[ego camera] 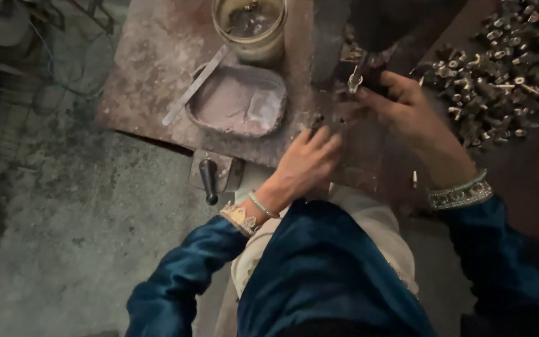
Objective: The person repeatedly places small metal pieces into a manual punching machine, presses the lever to punch each piece, and then removes the finished piece. This cycle is performed continuously for many identical metal parts.
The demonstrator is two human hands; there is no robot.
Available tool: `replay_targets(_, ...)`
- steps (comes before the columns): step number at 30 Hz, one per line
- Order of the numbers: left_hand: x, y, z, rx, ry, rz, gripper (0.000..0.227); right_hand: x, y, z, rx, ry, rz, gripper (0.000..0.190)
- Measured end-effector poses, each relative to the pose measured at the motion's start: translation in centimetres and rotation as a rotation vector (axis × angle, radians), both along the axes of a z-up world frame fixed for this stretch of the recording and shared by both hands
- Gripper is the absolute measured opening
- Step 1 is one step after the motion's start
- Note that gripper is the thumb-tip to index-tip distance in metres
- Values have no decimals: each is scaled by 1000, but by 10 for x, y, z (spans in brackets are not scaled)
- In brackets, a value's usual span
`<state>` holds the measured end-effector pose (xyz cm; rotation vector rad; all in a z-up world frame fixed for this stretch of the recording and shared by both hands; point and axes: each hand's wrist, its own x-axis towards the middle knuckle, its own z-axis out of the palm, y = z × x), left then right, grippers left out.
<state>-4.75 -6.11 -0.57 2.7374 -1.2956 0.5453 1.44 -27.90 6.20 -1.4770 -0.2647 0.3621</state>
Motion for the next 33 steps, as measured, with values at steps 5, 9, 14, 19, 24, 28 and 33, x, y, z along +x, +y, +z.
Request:
replay_targets(5,18,9,34,-223,67,73,36,3,-5,-7,34,32,-57,28)
replay_targets(9,7,-15,9,-290,257,119,50,6,-4,1,21,0,24,26)
replay_targets(14,-36,-121,-63,-543,429,-63,42,-10,6,-3,-23,-5,-106,25)
replay_targets(19,-45,-145,-87,-460,329,-34,31,-21,21,-12,198,28,-200,22)
replay_targets(24,-42,-130,-75,-519,439,82,29,-22,15,-12,176,-1,-292,16)
replay_targets(28,-48,-95,-59,-502,461,115,52,-28,19,-24,66,-49,-249,12)
replay_targets(33,-27,17,4,-788,363,274,27,-35,23,-45,-156,142,-693,32)
